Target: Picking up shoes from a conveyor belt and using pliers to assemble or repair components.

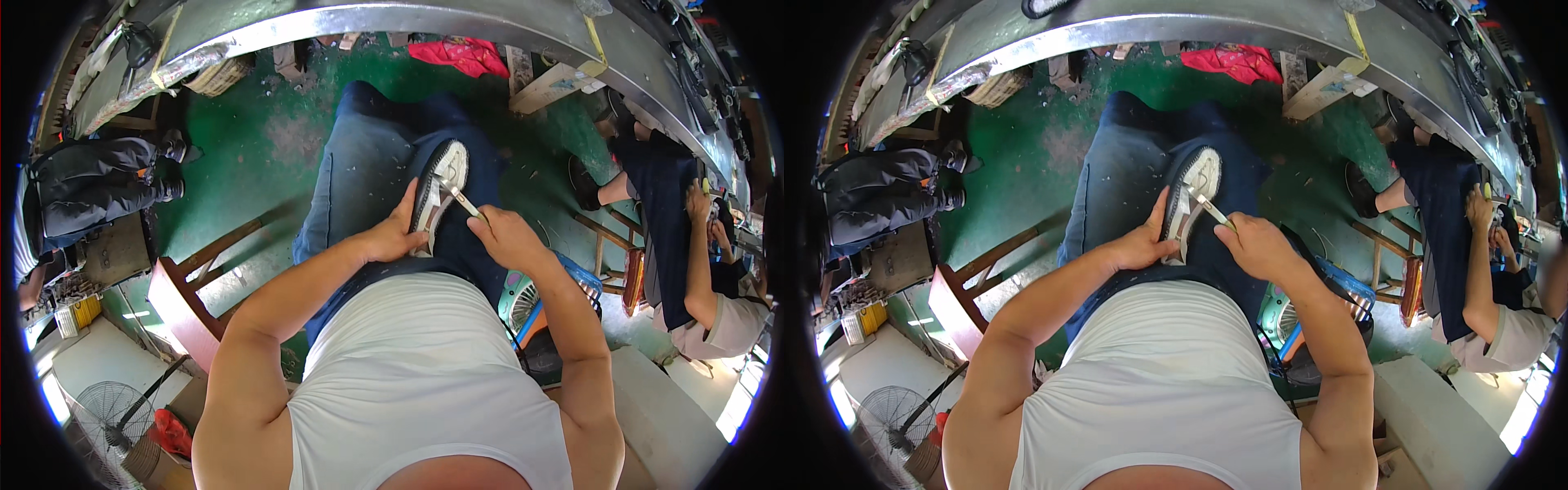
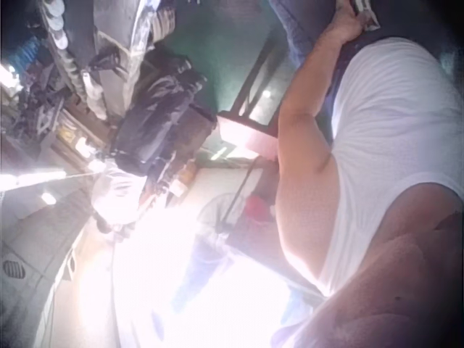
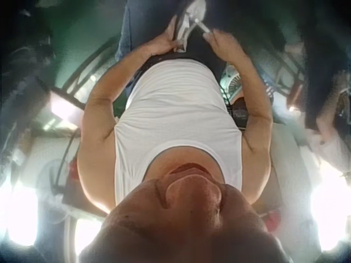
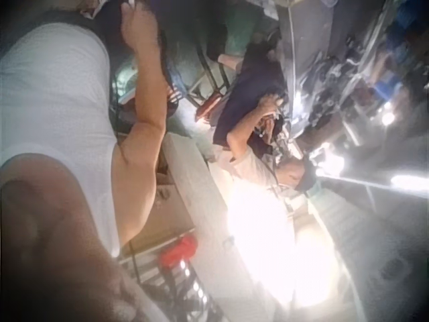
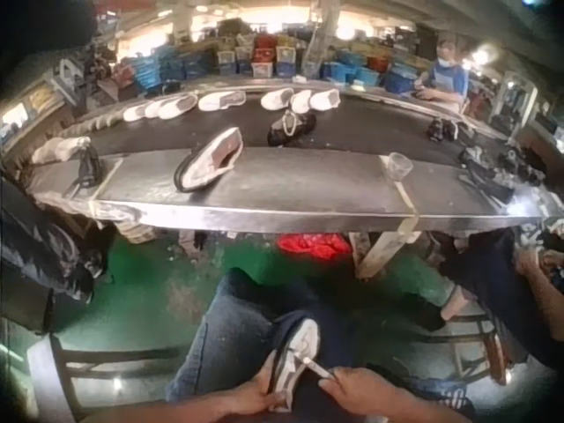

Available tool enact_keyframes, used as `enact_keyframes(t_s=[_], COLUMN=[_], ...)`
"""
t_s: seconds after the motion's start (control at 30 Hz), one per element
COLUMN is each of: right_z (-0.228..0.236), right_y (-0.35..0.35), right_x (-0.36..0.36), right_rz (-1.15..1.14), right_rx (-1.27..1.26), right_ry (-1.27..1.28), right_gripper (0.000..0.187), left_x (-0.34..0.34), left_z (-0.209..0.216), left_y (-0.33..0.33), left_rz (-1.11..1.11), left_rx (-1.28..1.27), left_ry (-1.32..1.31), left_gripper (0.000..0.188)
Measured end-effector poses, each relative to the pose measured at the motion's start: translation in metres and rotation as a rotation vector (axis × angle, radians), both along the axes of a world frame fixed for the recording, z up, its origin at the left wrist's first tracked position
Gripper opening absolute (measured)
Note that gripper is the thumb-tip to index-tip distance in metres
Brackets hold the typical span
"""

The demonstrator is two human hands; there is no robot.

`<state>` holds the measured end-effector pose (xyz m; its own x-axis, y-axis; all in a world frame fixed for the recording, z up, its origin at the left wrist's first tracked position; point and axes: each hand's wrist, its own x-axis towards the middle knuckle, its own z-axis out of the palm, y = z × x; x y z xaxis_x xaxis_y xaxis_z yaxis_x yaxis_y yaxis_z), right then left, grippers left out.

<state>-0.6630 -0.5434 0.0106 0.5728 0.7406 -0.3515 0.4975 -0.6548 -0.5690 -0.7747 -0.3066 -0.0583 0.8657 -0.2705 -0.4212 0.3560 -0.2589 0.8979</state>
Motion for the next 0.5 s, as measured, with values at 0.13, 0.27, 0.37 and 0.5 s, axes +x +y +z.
enact_keyframes(t_s=[0.13, 0.27, 0.37, 0.5], right_z=[-0.010, -0.063, -0.075, -0.084], right_y=[-0.009, -0.029, -0.041, -0.044], right_x=[-0.014, -0.032, -0.028, -0.019], right_rz=[-0.306, -0.624, -0.712, -0.721], right_rx=[0.272, 0.445, 0.479, 0.522], right_ry=[0.288, 0.542, 0.695, 0.836], right_gripper=[0.033, 0.039, 0.040, 0.040], left_x=[0.007, 0.056, 0.086, 0.147], left_z=[-0.021, -0.027, 0.001, 0.105], left_y=[-0.004, 0.002, 0.024, 0.053], left_rz=[0.153, 0.392, 0.367, 0.345], left_rx=[0.233, -0.122, -0.422, -0.546], left_ry=[-0.331, 0.101, 0.228, 0.002], left_gripper=[0.096, 0.063, 0.048, 0.043])
